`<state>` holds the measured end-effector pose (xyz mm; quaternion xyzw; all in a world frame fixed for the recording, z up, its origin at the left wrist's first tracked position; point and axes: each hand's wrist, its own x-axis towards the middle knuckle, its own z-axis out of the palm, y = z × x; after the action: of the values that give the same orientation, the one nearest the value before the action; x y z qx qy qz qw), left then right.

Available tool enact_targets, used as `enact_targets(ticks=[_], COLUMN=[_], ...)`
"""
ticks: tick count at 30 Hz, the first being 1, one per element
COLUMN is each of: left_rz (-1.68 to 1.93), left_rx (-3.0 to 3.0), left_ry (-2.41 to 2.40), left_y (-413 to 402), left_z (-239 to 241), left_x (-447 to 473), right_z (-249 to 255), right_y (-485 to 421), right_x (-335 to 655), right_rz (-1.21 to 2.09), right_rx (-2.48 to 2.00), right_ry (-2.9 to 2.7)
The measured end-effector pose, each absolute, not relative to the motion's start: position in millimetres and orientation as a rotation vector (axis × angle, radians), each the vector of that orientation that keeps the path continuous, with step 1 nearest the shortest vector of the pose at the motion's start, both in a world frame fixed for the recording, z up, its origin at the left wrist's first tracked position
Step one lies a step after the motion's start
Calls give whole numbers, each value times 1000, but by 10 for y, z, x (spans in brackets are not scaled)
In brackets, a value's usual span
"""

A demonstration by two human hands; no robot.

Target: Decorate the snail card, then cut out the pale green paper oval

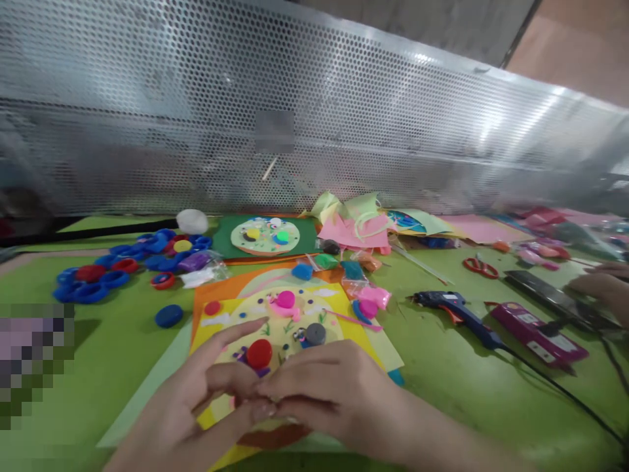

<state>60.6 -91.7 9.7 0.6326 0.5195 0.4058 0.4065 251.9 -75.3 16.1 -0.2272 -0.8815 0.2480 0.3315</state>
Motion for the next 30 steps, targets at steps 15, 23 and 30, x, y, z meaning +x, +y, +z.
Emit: enact_targets(ticks=[15, 23, 30], left_rz=[839, 817, 915], left_rx=[1504, 1689, 2078], left_ry=[1272, 1252, 1394], left_y=[-911, -817, -777], left_z=[104, 215, 261], left_x=[527, 421, 410], right_z=[228, 233, 169], right_y=[-732, -504, -345], right_x=[2520, 2688, 2765], right_rz=[555, 459, 294], right_rx=[-649, -786, -899], right_ry=[-2183, -2213, -2321])
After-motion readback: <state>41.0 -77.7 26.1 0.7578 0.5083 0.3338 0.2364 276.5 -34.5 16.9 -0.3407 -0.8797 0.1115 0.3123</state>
